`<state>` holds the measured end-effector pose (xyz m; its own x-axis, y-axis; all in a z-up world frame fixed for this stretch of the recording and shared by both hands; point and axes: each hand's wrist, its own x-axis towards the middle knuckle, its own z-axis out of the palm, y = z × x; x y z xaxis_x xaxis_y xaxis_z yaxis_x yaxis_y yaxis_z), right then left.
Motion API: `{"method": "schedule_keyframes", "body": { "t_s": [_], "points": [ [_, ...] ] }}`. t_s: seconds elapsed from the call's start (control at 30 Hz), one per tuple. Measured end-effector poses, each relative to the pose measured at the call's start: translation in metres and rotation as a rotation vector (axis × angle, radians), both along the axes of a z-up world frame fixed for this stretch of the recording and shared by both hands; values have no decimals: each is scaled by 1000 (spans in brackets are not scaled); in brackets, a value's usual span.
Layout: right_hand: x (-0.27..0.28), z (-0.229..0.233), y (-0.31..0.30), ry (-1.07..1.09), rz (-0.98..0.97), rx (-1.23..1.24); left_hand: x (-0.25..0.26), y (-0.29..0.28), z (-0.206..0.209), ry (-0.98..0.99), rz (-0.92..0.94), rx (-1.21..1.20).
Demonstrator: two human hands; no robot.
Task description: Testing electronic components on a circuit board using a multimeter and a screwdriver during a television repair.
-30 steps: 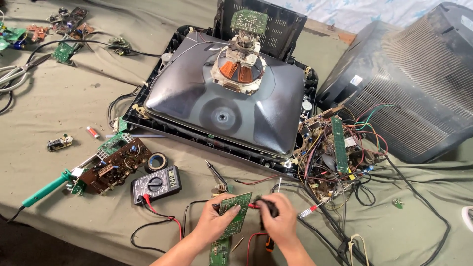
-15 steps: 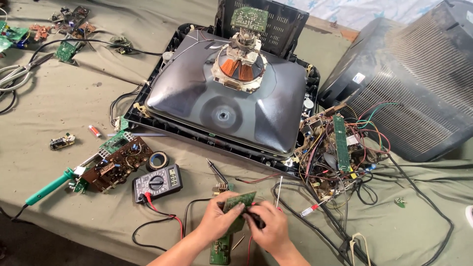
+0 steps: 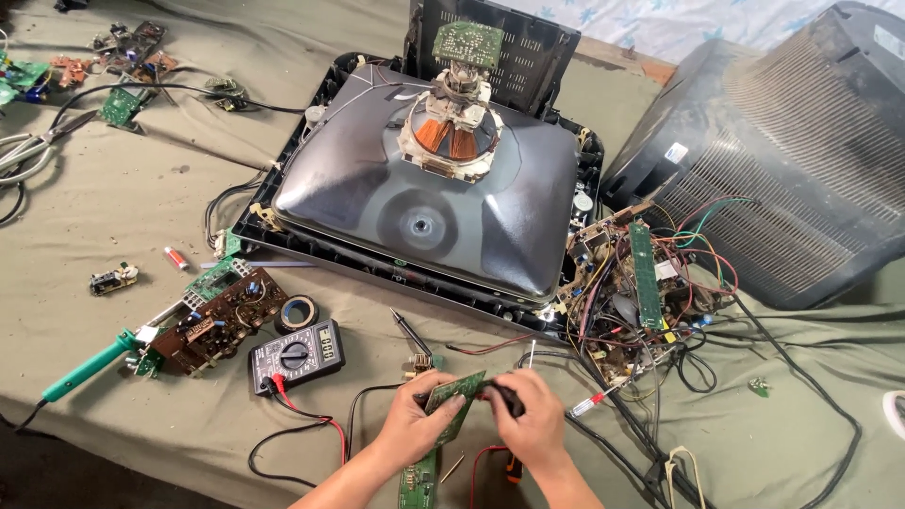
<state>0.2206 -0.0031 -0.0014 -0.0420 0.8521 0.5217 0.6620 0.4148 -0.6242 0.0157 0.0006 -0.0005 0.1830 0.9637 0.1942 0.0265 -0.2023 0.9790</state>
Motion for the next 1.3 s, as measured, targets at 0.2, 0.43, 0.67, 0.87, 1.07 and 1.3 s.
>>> {"method": "schedule_keyframes", "body": {
  "t_s": [0.2, 0.43, 0.67, 0.87, 1.07, 1.3],
  "points": [
    [-15, 10, -14, -18, 148, 99, 2, -2, -17, -55, 33, -103],
    [0, 0, -4, 82, -46, -143, 0, -2, -3, -26, 14, -19],
    [4, 13, -15, 191, 17, -48, -4, -1, -9, -165, 16, -101],
    [-13, 4, -23, 53, 119, -67, 7, -4, -13, -73, 25, 31],
    [7, -2, -17, 218, -82, -388, 0, -7, -12, -139, 21, -78],
    [1, 6, -24, 478, 393, -402, 14, -11, 11, 12, -102, 144]
  ]
}}
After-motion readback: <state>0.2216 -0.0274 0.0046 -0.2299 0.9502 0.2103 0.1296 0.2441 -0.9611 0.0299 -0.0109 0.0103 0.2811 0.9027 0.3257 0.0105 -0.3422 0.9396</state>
